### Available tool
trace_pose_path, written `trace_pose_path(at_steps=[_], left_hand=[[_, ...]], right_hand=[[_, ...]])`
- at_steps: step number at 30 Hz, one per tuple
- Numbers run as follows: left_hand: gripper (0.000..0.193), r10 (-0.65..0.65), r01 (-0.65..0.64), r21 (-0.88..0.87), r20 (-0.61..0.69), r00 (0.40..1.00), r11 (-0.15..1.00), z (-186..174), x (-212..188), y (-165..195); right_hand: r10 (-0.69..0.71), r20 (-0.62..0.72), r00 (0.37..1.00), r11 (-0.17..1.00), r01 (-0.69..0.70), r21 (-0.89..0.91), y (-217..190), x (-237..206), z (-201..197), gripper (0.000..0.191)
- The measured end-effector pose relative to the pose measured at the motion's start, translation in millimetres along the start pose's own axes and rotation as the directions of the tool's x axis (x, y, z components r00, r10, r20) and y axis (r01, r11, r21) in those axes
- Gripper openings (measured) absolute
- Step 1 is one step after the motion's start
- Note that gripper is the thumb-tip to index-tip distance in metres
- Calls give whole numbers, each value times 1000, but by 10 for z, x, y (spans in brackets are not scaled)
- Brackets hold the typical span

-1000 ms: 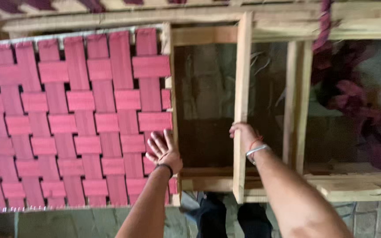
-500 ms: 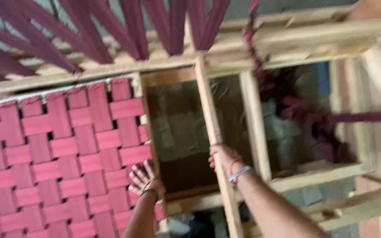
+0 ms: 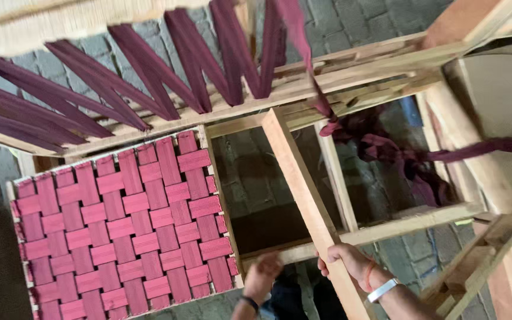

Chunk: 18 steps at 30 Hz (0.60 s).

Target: The person weaves red fabric strips into a wooden frame, securing them with a pneumatic staple gun. They then lift the completed woven panel, place it on a chair frame, and begin assembling a new wooden frame using a hammer.

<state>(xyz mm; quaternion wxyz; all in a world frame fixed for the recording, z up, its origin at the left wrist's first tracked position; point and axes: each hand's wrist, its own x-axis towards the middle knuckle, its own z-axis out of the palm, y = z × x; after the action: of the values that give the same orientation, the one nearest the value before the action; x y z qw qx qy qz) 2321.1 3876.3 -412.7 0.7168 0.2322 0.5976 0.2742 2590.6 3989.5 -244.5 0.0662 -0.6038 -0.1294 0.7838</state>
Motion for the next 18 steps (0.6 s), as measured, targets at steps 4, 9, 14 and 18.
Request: trace_pose_path(at_steps=[4,9,14,18], left_hand=[[47,-164,170,-97,62,984,981,842,-798,506],[50,-235,264,-454,119,965,851,1627,-1237,1333],[57,-503,486,-355,50,863,799,1977,-1374,1546],[57,-616,513,-464,-94,782,722,2184,-1520,1463]], right_hand=[[36,65,997,998,-39,41,112,-791,-85,43],[189,203,961,971,-214,106,207,-1718,-404,43],[406,176,897,901,-360,-242,259,-2208,-797,41],[462,92,882,843,-405,-354,527,-2302,-904,39]])
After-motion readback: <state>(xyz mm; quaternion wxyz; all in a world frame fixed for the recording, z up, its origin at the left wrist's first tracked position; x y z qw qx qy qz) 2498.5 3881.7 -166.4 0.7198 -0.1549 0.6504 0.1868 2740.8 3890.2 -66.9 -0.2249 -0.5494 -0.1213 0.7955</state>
